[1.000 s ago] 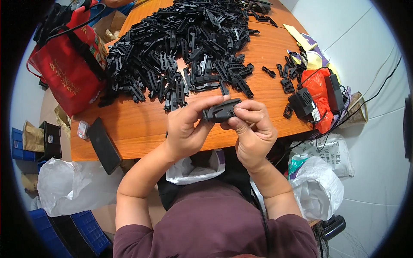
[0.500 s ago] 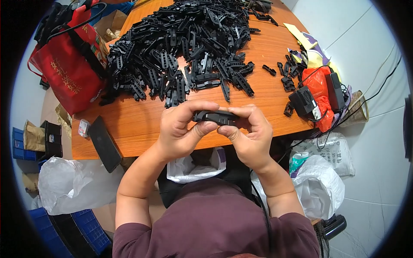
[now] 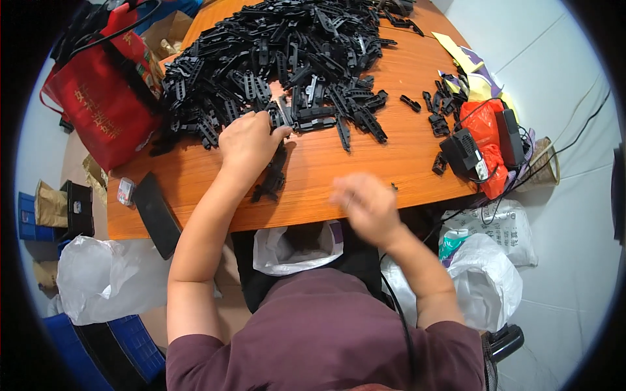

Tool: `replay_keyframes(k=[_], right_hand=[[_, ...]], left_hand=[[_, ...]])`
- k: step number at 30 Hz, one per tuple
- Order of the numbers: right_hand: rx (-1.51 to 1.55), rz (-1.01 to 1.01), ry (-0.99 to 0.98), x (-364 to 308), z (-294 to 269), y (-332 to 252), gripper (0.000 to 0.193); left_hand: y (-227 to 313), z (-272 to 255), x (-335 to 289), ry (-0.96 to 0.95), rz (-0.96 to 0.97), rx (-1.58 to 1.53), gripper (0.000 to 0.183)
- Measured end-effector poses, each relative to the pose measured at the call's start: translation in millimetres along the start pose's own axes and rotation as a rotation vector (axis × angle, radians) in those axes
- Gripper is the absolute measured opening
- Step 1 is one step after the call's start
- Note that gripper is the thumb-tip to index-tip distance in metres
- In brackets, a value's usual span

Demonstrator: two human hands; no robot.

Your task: The person assembles small black plastic parts by hand at a workstation.

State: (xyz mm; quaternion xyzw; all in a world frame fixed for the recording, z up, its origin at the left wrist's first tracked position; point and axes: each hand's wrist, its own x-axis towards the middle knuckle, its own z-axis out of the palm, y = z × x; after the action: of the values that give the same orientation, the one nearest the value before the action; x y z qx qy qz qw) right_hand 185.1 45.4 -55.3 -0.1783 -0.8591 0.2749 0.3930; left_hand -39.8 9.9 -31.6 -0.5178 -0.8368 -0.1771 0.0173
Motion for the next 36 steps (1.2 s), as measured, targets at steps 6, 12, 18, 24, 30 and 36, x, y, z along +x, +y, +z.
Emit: replay_keyframes(k=[6,12,18,24,30,36], right_hand=[[-0.432,0.408,-0.008,84,-47,122,0.016],[-0.66,0.07,-0.193,85,-45,125,0.016],[-0.719,0.144,-0.098,77,-44,118,0.02],[0.22,0.397,0.179,75,-28,27,0.016],[0.559,0.147,0.195,60,-2,-26,0.016],[0.625,0.286,0.216,50,1,-39,0.018]], left_hand=[[9,1,6,-0.027,0.042,0.154,0.025],[-5,-2,1,0.138,-0.02,-0.066,0.02],[-3,1,0,0.281,-0.037,-0.578,0.016],[8,-3,0,-0.113,-0.233,-1.359,0.039],[35,-24,-25,-0.19,-0.078,-1.665,0.039],[37,-29,-41,-0.09,0.176,-1.606,0.033]])
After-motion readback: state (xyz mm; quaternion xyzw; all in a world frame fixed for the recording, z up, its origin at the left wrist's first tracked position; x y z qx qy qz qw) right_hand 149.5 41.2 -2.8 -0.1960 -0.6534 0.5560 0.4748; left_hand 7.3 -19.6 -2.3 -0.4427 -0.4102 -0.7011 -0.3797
